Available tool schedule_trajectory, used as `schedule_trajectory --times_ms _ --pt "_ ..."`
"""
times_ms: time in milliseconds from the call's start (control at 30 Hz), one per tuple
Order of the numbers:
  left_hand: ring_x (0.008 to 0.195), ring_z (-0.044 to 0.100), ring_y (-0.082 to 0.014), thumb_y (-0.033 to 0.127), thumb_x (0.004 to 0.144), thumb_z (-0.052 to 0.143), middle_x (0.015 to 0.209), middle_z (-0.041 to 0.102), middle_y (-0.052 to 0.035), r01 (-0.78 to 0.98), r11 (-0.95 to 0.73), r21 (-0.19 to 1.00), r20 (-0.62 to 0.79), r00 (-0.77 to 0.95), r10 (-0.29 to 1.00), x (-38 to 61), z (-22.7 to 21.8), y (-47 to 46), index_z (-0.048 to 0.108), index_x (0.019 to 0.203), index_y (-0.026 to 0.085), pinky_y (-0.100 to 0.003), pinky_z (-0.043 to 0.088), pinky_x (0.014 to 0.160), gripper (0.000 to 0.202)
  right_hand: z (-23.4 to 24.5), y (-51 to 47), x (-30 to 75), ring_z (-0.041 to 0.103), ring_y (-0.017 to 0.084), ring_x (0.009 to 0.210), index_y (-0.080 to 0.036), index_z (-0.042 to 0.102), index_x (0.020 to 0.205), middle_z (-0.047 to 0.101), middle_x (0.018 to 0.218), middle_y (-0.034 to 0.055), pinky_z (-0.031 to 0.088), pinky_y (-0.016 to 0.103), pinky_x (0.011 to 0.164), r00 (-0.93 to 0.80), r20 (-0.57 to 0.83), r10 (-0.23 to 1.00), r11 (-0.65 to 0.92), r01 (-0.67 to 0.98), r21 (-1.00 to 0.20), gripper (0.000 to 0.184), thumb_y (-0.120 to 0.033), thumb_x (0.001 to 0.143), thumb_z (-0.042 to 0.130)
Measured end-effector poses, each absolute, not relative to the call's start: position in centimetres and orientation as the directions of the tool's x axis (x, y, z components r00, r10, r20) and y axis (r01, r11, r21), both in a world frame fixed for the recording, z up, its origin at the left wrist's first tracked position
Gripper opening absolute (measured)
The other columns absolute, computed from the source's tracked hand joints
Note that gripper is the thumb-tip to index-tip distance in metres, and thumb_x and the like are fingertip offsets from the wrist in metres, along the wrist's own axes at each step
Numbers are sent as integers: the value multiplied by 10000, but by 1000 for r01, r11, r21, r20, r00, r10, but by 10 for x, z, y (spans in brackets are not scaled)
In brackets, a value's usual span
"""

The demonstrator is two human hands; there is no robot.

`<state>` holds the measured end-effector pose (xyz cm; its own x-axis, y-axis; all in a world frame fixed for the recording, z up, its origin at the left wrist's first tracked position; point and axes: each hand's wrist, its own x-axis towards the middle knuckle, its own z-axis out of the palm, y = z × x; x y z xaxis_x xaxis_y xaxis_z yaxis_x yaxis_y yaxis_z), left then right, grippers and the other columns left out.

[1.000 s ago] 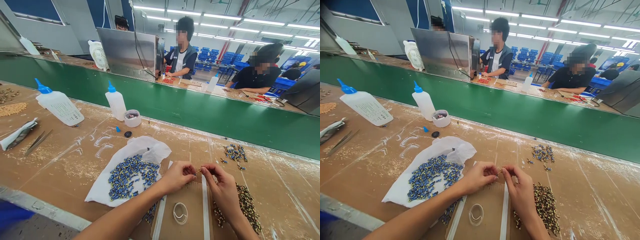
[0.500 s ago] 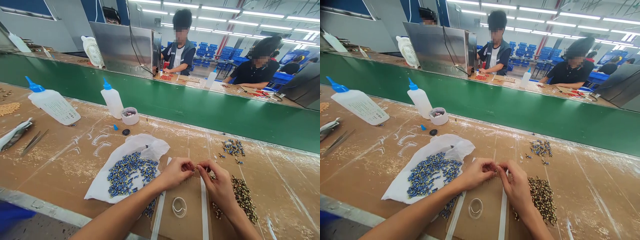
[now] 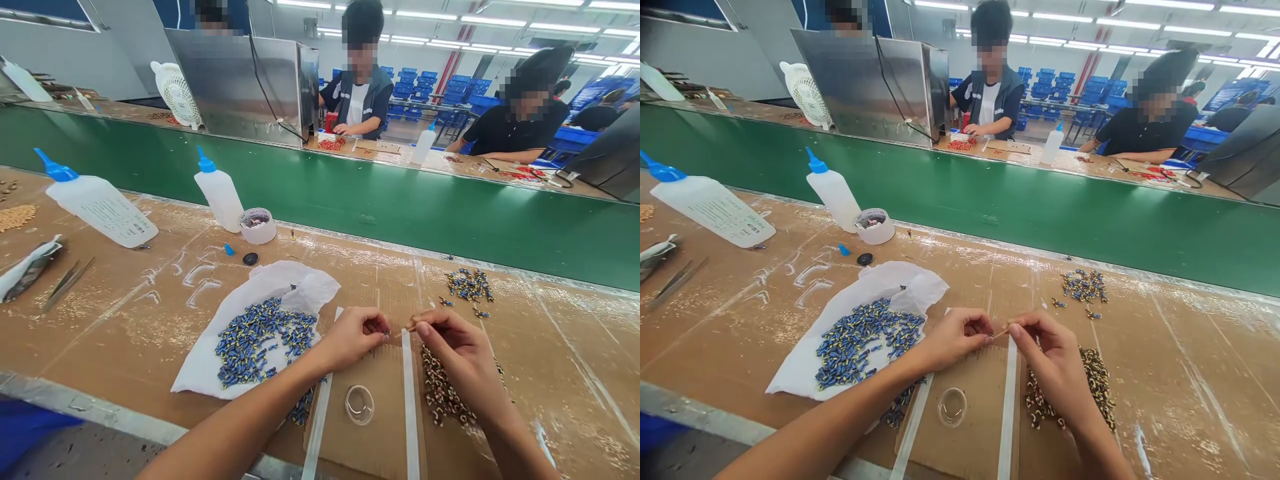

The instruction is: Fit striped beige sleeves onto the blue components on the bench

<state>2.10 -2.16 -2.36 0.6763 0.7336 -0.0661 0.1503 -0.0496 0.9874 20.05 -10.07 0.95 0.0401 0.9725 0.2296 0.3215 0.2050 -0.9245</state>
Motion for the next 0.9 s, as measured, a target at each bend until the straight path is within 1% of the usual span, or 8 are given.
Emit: schedule_trajectory --times_ms 67,167,433,533,633,700,800,900 --pt "695 537 -116 171 754 613 740 618 -10 135 -29 990 -73 687 723 21 -25 -21 642 803 127 -221 406 641 72 19 -105 196 616 180 881 -232 654 878 663 907 29 472 307 772 -182 203 962 244 237 -940 74 -265 908 595" --pt "702 545 -117 181 752 612 763 622 -12 103 11 995 -79 691 719 21 -25 -20 636 810 129 -224 419 647 82 27 -109 182 608 166 930 -240 693 848 647 981 21 462 322 852 -436 133 890 271 273 -923 70 -238 885 633" --pt "696 526 -116 217 739 645 746 602 -3 129 47 991 -122 672 730 22 -16 -16 633 796 129 -237 420 660 105 22 -111 161 603 145 923 -247 699 1006 634 1016 23 491 279 826 -565 33 824 292 375 -880 147 -221 875 639" --pt "695 525 -116 237 750 651 739 599 -3 117 59 991 -123 672 730 21 -12 -14 623 798 128 -242 410 668 123 27 -107 189 614 151 870 -250 656 1088 668 1008 22 494 287 795 -456 12 890 244 453 -857 210 -279 883 623" --pt "703 524 -116 259 761 651 745 593 1 125 60 990 -129 668 733 21 -12 -13 620 810 133 -243 400 673 139 26 -103 249 628 174 782 -220 672 972 697 877 32 481 295 693 -105 -3 994 68 664 -745 165 -299 912 540" --pt "712 518 -115 266 762 654 754 590 1 134 48 990 -126 667 735 21 -14 -13 621 809 134 -242 397 678 144 20 -102 290 621 180 670 -199 673 869 690 741 24 452 288 608 115 -45 992 -119 786 -607 150 -299 872 562" --pt "711 506 -113 270 768 647 755 577 6 137 35 990 -119 673 730 21 -16 -13 621 818 140 -233 391 665 142 7 -104 327 629 184 632 -190 669 772 691 688 19 433 274 564 181 -160 970 -238 828 -508 126 -293 805 603" --pt "704 499 -111 268 770 643 749 571 9 134 27 991 -111 676 728 21 -16 -13 621 821 145 -226 385 652 135 -5 -103 328 638 178 613 -189 670 731 695 663 12 426 258 540 182 -165 969 -240 847 -475 102 -272 765 621"
